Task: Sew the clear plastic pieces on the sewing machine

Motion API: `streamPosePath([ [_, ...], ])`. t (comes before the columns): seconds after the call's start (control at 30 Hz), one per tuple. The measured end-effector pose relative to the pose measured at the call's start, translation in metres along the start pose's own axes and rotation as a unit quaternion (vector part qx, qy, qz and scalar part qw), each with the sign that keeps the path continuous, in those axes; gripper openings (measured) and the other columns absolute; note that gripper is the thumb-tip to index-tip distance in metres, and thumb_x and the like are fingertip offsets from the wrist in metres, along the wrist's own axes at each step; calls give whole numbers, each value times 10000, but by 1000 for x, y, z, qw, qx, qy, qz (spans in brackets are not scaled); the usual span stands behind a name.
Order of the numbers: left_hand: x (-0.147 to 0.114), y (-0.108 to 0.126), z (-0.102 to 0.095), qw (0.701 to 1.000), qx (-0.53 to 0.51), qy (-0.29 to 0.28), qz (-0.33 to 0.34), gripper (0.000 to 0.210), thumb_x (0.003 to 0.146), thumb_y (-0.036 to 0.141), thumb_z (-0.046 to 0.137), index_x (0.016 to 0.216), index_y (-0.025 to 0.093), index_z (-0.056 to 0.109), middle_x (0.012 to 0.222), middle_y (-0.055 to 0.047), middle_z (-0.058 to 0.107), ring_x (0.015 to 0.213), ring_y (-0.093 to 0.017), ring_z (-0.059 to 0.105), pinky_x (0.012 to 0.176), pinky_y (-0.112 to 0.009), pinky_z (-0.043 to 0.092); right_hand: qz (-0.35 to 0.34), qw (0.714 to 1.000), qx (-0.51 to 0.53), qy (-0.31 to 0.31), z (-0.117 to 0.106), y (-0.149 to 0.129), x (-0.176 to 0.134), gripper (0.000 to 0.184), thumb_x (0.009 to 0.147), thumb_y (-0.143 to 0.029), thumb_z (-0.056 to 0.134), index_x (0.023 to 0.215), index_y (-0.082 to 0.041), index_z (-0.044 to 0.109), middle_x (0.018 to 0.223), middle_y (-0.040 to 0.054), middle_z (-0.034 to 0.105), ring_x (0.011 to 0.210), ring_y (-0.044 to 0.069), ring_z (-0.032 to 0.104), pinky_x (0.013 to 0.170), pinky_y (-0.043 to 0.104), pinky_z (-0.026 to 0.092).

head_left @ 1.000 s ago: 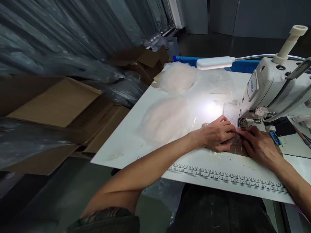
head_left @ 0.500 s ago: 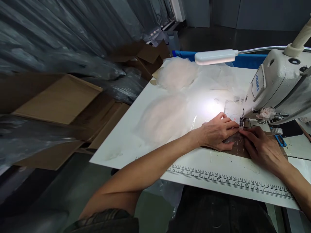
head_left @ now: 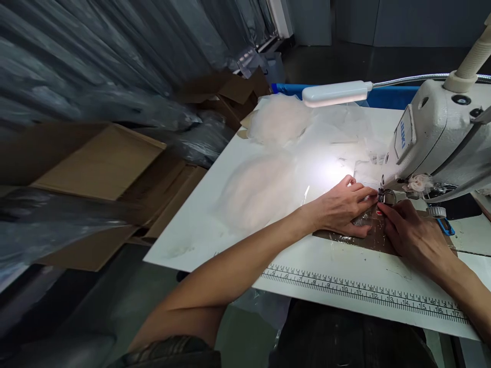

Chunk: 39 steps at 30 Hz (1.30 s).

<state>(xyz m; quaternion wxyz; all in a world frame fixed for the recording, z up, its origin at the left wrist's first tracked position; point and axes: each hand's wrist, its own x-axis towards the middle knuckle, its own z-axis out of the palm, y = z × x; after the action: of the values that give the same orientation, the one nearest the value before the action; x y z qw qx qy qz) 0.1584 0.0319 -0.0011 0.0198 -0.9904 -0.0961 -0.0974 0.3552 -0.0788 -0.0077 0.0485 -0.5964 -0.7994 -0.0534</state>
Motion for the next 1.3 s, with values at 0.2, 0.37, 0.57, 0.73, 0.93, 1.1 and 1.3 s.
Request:
streamPosePath([
  [0.2, 1, -3, -2, 1000, 23, -10, -7, 625, 914, 567, 448, 1267, 64, 565, 1239, -156, 594, 889, -242, 554, 803, -414, 390, 33, 976, 202, 68, -4, 19, -2, 423, 1000, -421, 347, 1134, -191, 676, 991, 130, 695, 721, 207, 675, 597, 324, 554],
  [0.37, 2, -4, -2, 999, 22, -37, -22, 699, 912, 621, 419, 1310, 58, 535, 1237, -174, 582, 921, -250, 553, 818, -415, 391, 132, 927, 350, -18, -7, 36, 6, 567, 996, -567, 323, 661, -222, 622, 579, 47, 628, 525, 187, 622, 476, 305, 517],
  [0.57, 1, -4, -2, 999, 6, -31, -38, 715, 901, 635, 451, 1346, 79, 508, 1260, -179, 571, 940, -254, 558, 840, -407, 389, 155, 888, 431, -31, -15, 32, 5, 495, 887, -660, 494, 1008, -209, 658, 826, 79, 716, 619, 214, 657, 532, 331, 563],
  [0.73, -1, -6, 2, 998, -27, -26, -52, 720, 903, 625, 468, 1372, 79, 477, 1367, -215, 515, 1077, -305, 561, 910, -448, 395, 265, 874, 406, 29, -9, 27, -6, 407, 778, -625, 593, 814, -222, 632, 721, 61, 658, 603, 216, 643, 490, 311, 529],
  [0.93, -1, -9, 5, 991, -107, -42, -71, 713, 915, 571, 485, 1457, 120, 373, 1520, -185, 399, 1427, -340, 339, 1152, -532, 223, 314, 829, 461, 38, 2, 28, -5, 354, 696, -576, 626, 690, -232, 544, 759, 49, 625, 582, 193, 642, 546, 327, 558],
  [1.1, -1, -4, 11, 982, -110, 12, -152, 671, 965, 598, 367, 1461, 145, 360, 1589, -174, 280, 1462, -340, 297, 1188, -569, 164, 262, 878, 399, 43, 3, 27, -10, 307, 795, -532, 543, 748, -229, 568, 676, 37, 590, 595, 207, 623, 530, 332, 529],
  [1.3, 2, -2, 14, 945, -64, -27, -320, 719, 986, 602, 310, 1490, 90, 293, 1592, -224, 232, 1482, -416, 197, 1174, -621, 179, 113, 956, 253, 97, 10, 12, -20, 415, 944, -441, 415, 1186, -187, 635, 1054, 134, 646, 847, 248, 662, 728, 406, 561],
])
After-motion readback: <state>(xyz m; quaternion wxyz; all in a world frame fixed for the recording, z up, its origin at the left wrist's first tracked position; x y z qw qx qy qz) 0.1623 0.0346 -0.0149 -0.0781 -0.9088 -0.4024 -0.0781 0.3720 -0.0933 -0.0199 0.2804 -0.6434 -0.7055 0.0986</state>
